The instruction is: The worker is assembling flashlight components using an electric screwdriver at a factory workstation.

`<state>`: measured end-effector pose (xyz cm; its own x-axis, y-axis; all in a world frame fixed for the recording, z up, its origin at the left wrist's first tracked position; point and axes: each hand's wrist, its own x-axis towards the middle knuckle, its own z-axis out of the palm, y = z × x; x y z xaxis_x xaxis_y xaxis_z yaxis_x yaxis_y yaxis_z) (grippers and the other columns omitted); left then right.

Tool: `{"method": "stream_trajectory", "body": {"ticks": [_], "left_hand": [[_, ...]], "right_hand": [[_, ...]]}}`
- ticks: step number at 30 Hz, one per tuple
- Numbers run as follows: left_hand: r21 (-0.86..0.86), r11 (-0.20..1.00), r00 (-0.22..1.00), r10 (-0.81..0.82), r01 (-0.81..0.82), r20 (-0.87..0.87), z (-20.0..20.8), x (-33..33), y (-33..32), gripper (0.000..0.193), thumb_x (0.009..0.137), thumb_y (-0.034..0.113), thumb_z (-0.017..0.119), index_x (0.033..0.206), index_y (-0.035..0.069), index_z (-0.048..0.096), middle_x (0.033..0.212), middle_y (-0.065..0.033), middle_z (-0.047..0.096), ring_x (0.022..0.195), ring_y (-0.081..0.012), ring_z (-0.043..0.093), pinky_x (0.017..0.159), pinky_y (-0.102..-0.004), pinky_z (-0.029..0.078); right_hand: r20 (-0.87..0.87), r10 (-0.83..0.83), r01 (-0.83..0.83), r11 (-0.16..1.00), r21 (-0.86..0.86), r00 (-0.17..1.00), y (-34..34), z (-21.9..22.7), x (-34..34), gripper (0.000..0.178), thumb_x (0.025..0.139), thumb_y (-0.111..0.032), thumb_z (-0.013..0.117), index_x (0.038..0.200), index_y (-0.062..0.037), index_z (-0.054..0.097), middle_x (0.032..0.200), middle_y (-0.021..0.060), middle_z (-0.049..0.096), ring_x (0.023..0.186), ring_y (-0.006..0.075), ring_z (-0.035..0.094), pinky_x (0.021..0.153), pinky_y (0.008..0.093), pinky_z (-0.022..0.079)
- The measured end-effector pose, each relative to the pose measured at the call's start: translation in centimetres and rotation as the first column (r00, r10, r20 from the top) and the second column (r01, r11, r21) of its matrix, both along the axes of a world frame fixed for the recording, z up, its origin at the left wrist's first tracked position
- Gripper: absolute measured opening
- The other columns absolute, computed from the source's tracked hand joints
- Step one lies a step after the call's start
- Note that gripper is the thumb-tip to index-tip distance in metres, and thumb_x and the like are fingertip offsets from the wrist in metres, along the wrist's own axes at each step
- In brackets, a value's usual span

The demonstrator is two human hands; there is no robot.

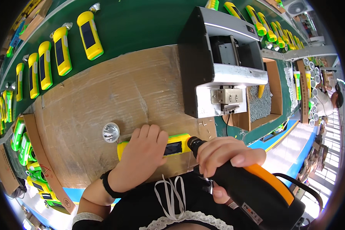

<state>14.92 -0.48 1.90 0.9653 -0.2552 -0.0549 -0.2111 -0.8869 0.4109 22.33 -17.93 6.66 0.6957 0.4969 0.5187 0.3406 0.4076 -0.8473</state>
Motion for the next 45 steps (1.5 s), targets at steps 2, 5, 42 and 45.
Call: {"method": "stream_trajectory", "body": {"ticks": [2, 5, 42, 45], "left_hand": [[-0.032, 0.999, 1.000, 0.007, -0.007, 0.022, 0.0, 0.0, 0.1, 0.046, 0.057, 0.022, 0.076, 0.089, 0.006, 0.048, 0.085, -0.0089, 0.046, 0.082, -0.0232, 0.047, 0.072, -0.0332, 0.039], [-0.040, 0.999, 1.000, -0.009, 0.010, 0.028, 0.0, -0.1, 0.2, 0.044, 0.058, 0.020, 0.074, 0.089, 0.006, 0.048, 0.085, -0.0091, 0.046, 0.083, -0.0234, 0.047, 0.072, -0.0328, 0.039], [-0.313, 0.946, 0.975, -0.018, 0.089, 0.222, 2.5, 0.9, 0.1, 0.053, 0.069, 0.028, 0.073, 0.112, 0.003, 0.053, 0.100, -0.0132, 0.054, 0.090, -0.0323, 0.053, 0.078, -0.0397, 0.044], [-0.311, 0.947, 0.975, -0.011, 0.082, 0.223, 2.5, 0.9, 0.1, 0.052, 0.069, 0.027, 0.072, 0.111, 0.003, 0.053, 0.100, -0.0132, 0.054, 0.090, -0.0325, 0.054, 0.078, -0.0403, 0.044]], "right_hand": [[0.051, 0.002, -0.001, 1.000, -0.023, 0.999, 0.0, 0.2, 0.1, 0.049, 0.077, -0.016, 0.069, 0.114, -0.0127, 0.037, 0.068, 0.0058, 0.057, 0.053, 0.0213, 0.058, 0.052, 0.0349, 0.048], [0.063, 0.042, -0.044, 0.999, 0.030, 0.997, 0.0, -0.2, 0.7, 0.049, 0.077, -0.023, 0.072, 0.110, -0.0123, 0.038, 0.064, 0.0040, 0.056, 0.050, 0.0197, 0.057, 0.049, 0.0331, 0.048], [0.040, -0.501, 0.501, 0.865, 0.020, 0.865, -1.8, 4.8, 4.0, 0.046, 0.083, -0.033, 0.053, 0.110, 0.0028, 0.041, 0.067, 0.0056, 0.044, 0.055, 0.0154, 0.047, 0.060, 0.0330, 0.040], [-0.032, -0.472, 0.473, 0.877, 0.089, 0.881, -2.1, 5.0, 3.0, 0.066, 0.081, -0.029, 0.059, 0.130, 0.0032, 0.028, 0.063, 0.0062, 0.047, 0.051, 0.0153, 0.048, 0.054, 0.0315, 0.042]]}}
